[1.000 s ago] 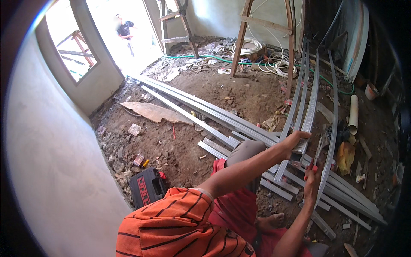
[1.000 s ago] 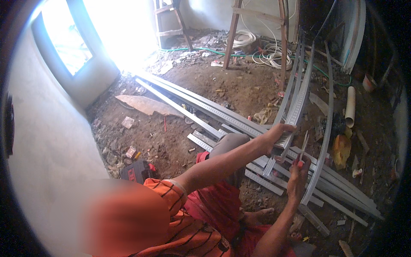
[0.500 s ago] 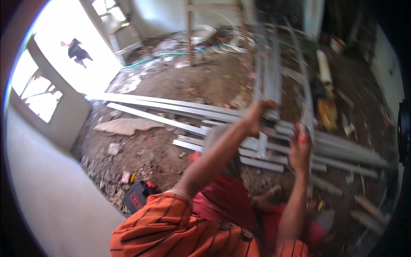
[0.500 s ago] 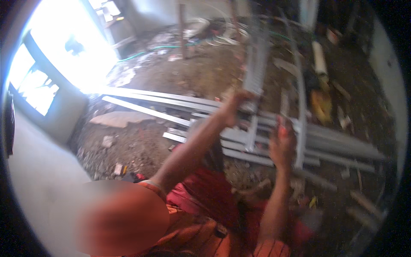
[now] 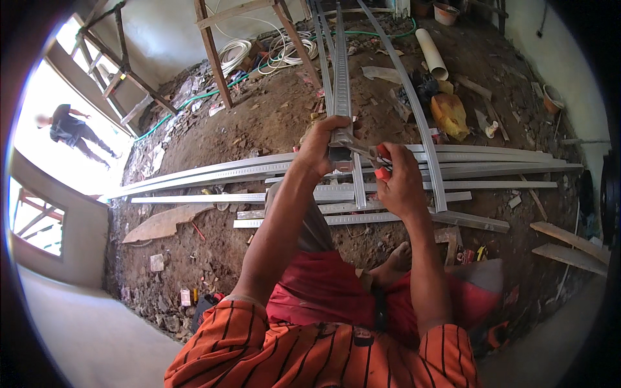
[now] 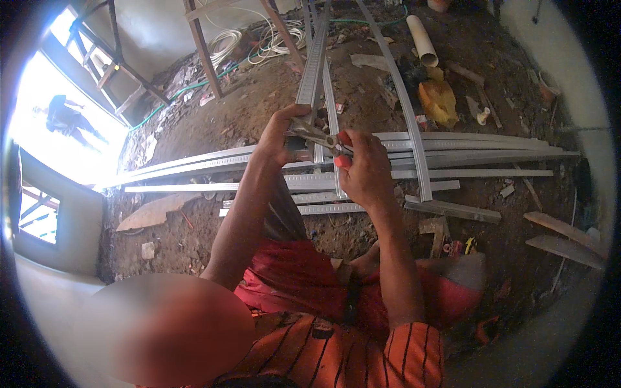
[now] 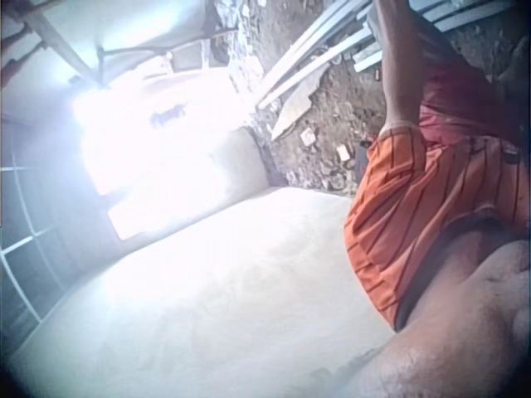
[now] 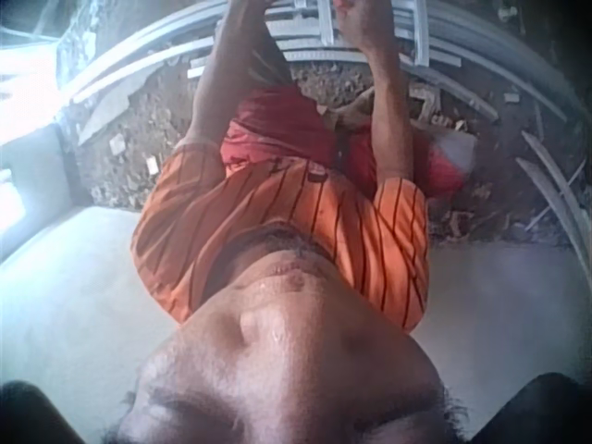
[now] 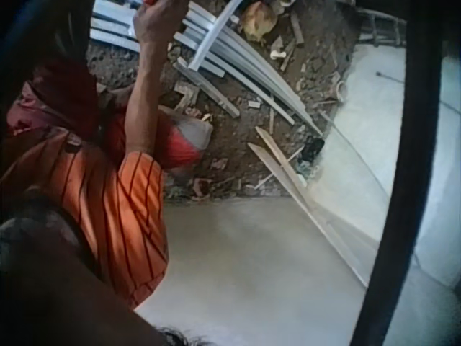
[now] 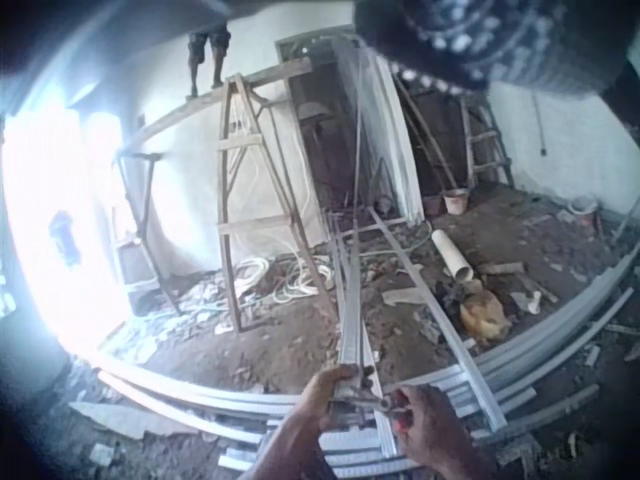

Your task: The person sits on the floor and uses red-handled tin snips to cut long silver metal studs into shorter pieces. The person repeatedly picks up a stud, positions the snips, and cuts the metal, placing the cut pieces aside.

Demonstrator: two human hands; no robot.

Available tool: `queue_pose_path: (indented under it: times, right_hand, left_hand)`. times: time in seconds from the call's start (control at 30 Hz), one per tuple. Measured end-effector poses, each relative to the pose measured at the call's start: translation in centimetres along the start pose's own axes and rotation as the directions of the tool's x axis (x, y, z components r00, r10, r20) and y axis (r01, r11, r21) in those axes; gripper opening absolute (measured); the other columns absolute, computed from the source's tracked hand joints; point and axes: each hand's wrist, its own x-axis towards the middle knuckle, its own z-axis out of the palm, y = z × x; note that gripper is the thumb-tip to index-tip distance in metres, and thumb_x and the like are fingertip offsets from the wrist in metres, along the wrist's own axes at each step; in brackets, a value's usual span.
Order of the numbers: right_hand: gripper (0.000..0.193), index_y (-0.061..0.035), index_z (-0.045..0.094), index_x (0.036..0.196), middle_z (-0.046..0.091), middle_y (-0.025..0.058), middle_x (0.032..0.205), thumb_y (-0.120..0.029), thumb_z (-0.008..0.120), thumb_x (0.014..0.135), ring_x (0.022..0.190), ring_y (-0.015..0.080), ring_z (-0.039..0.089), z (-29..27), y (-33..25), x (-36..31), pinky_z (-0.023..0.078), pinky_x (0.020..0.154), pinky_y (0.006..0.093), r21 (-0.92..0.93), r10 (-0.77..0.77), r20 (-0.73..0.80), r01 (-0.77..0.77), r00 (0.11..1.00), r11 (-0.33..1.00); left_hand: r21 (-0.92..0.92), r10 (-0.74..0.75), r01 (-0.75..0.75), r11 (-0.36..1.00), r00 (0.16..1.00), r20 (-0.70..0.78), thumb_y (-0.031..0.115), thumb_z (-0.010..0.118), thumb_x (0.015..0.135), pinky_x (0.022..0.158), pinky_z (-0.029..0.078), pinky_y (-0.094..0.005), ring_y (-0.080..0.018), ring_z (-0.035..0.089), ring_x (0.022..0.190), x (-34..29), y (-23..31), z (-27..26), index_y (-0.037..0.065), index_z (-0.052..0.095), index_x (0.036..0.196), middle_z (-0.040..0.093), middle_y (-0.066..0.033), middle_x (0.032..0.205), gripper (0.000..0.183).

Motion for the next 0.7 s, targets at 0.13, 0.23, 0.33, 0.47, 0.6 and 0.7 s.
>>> queue_pose_path:
  times: [0.13,0.23,0.33,0.47,0.6,0.7]
  right_hand:
    - [0.045,-0.0046,0.047,0.107,0.056,0.0129,0.098,-0.001,0.066,0.067,0.092,0.0335,0.053,0.3,-0.2,0.0,0.041,0.080,0.0436,-0.040,-0.018,-0.007,0.017,1.000,0.999]
    - [0.046,-0.0057,0.047,0.108,0.056,0.0123,0.098,-0.002,0.066,0.067,0.091,0.0331,0.053,0.3,-0.2,0.2,0.041,0.079,0.0441,-0.048,-0.024,-0.017,0.023,1.000,0.999]
    - [0.045,-0.0056,0.047,0.108,0.056,0.0124,0.096,-0.003,0.066,0.067,0.091,0.0335,0.053,0.8,-0.1,0.1,0.041,0.078,0.0442,-0.067,-0.022,-0.006,0.022,1.000,0.998]
    - [0.044,-0.0040,0.047,0.108,0.056,0.0131,0.096,-0.001,0.063,0.067,0.091,0.0347,0.053,1.4,0.4,-0.1,0.040,0.078,0.0443,-0.041,0.016,-0.009,-0.016,1.000,0.999]
    - [0.045,-0.0029,0.045,0.110,0.054,0.0147,0.096,0.001,0.058,0.067,0.092,0.0364,0.052,2.6,1.8,-0.2,0.039,0.081,0.0446,0.013,-0.017,-0.020,0.017,1.000,1.000]
    - [0.045,-0.0012,0.045,0.116,0.051,0.0187,0.105,-0.001,0.057,0.073,0.099,0.0362,0.050,2.3,0.8,-0.1,0.039,0.087,0.0424,-0.025,-0.025,-0.011,0.025,1.000,0.999]
  left_hand:
    - [0.006,-0.015,0.015,1.000,1.000,-0.013,0.012,0.052,0.083,0.058,0.054,-0.0334,-0.0204,0.062,0.061,-0.3,0.0,0.0,-0.005,0.057,0.093,0.061,-0.0124,0.073,0.021]
    - [0.035,-0.063,0.062,0.997,0.998,0.026,0.013,0.051,0.083,0.057,0.054,-0.0333,-0.0205,0.062,0.061,0.0,0.1,-0.3,-0.004,0.057,0.093,0.062,-0.0120,0.074,0.021]
    - [0.018,-0.047,0.046,0.999,0.998,0.038,0.015,0.051,0.083,0.056,0.054,-0.0327,-0.0203,0.062,0.061,0.4,-0.1,-0.9,-0.004,0.057,0.092,0.061,-0.0115,0.074,0.022]
    - [0.129,-0.097,0.092,0.987,0.995,0.031,0.017,0.053,0.081,0.060,0.055,-0.0345,-0.0200,0.063,0.070,0.0,0.2,-0.7,0.001,0.059,0.097,0.062,-0.0094,0.081,0.024]
    - [0.289,-0.063,0.065,0.955,0.998,-0.017,0.017,0.056,0.075,0.068,0.054,-0.0345,-0.0158,0.058,0.091,-0.2,0.6,-0.8,0.004,0.061,0.103,0.061,-0.0071,0.096,0.031]
    - [0.348,0.052,-0.061,0.936,0.998,0.034,0.018,0.056,0.078,0.061,0.053,-0.0340,-0.0179,0.060,0.077,0.6,0.1,-2.0,0.003,0.060,0.095,0.060,-0.0070,0.085,0.023]
